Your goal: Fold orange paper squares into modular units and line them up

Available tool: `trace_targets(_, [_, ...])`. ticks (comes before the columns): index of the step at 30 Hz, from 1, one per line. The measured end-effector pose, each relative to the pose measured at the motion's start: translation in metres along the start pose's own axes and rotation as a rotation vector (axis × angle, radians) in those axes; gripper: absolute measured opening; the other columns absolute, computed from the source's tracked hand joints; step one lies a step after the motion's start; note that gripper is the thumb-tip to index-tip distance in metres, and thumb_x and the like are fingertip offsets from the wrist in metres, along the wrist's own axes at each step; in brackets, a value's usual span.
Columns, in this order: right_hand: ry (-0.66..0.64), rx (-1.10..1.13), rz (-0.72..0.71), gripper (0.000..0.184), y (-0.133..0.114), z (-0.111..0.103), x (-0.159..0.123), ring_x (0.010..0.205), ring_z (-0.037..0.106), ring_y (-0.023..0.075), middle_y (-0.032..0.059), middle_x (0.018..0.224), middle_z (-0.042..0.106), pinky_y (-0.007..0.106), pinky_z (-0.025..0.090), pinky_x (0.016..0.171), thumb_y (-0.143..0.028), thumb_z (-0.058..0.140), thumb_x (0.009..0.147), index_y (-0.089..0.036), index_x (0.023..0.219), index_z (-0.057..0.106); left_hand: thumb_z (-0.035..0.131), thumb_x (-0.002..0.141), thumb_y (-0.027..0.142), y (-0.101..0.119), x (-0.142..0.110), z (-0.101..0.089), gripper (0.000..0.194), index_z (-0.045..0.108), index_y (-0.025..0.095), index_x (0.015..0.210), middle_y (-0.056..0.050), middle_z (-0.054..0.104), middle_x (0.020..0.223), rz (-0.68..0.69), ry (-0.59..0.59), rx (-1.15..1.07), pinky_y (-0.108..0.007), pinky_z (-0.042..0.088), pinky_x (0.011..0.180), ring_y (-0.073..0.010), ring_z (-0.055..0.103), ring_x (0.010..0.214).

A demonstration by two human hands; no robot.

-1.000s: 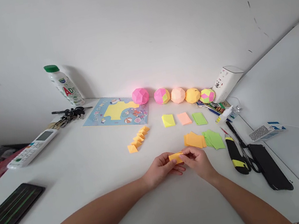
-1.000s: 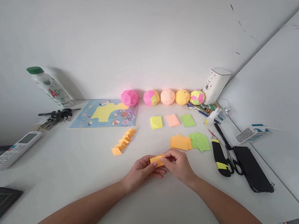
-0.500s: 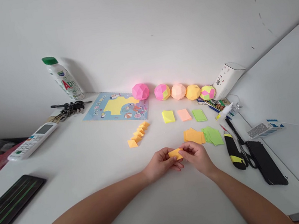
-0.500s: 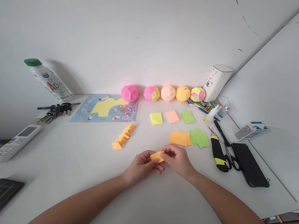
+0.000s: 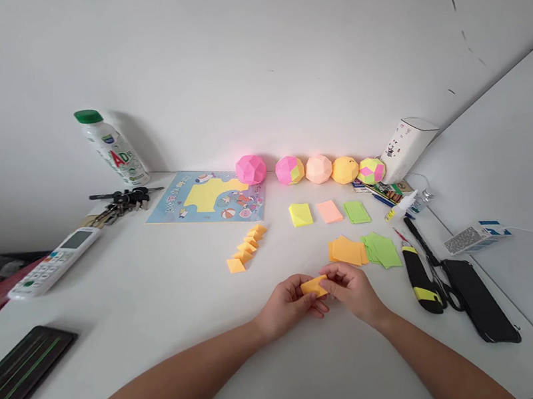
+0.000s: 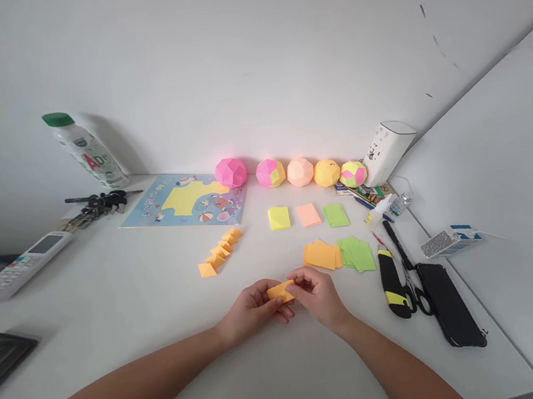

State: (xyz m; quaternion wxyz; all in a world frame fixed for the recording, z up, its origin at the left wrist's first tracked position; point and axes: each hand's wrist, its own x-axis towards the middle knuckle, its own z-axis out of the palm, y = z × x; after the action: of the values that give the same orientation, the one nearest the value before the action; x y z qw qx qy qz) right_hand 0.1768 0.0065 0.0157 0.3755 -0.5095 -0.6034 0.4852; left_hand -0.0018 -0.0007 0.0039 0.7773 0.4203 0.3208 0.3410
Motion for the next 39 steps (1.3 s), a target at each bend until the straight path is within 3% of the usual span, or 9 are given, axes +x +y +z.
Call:
trace_targets(7, [-0.015, 0.024, 0.032, 0.02, 0.001, -0.001, 0.0, 0.059, 0.054, 0.0132, -0.0008, 0.066, 0.056, 0.027, 0.047, 0.057, -0.035, 0.062, 0.077, -0.017, 0.085, 0.06, 0.062, 0.077, 0.038, 0.001, 0.002, 0.003, 0.029, 0.053, 0.015, 0.092, -0.007, 0.068, 0.09, 0.001, 0.008, -0.004, -0.036, 0.053, 0.074, -0.018, 0.066, 0.076])
trace_targets(15, [-0.032, 0.007, 0.016, 0.021, 0.0, 0.0, 0.001, 0.061, 0.055, 0.0135, -0.0002, 0.068, 0.057, 0.027, 0.049, 0.059, -0.037, 0.062, 0.077, -0.017, 0.083, 0.059, 0.06, 0.078, 0.037, -0.001, 0.002, 0.001, 0.029, 0.053, 0.014, 0.094, -0.006, 0.069, 0.078, -0.005, -0.006, 0.028, -0.035, 0.053, 0.072, -0.0184, 0.066, 0.075])
trace_targets(22, [-0.187, 0.101, 0.063, 0.029, 0.007, -0.008, 0.009, 0.059, 0.056, 0.0117, -0.0017, 0.07, 0.056, 0.026, 0.05, 0.057, -0.037, 0.061, 0.077, -0.018, 0.098, 0.057, 0.062, 0.075, 0.042, 0.004, 0.002, 0.003, 0.036, 0.054, 0.014, 0.096, -0.008, 0.069, 0.084, -0.005, 0.012, 0.054, -0.036, 0.053, 0.073, -0.019, 0.066, 0.076])
trace_targets(26, [-0.241, 0.113, 0.068, 0.028, 0.012, -0.013, 0.013, 0.053, 0.054, 0.0105, -0.0006, 0.069, 0.059, 0.025, 0.048, 0.054, -0.039, 0.06, 0.078, -0.017, 0.096, 0.058, 0.062, 0.075, 0.042, 0.002, 0.003, 0.003, 0.036, 0.054, 0.014, 0.095, -0.008, 0.068, 0.085, 0.019, -0.003, 0.052, -0.036, 0.053, 0.072, -0.0192, 0.067, 0.077])
trace_targets(39, [-0.228, 0.075, 0.051, 0.027, 0.014, -0.012, 0.012, 0.062, 0.058, 0.0133, 0.002, 0.077, 0.063, 0.028, 0.052, 0.059, -0.041, 0.057, 0.08, -0.018, 0.094, 0.059, 0.062, 0.075, 0.042, 0.0, 0.005, 0.003, 0.035, 0.053, 0.015, 0.095, -0.007, 0.068, 0.084, 0.027, -0.015, 0.039, -0.035, 0.053, 0.071, -0.0193, 0.067, 0.076])
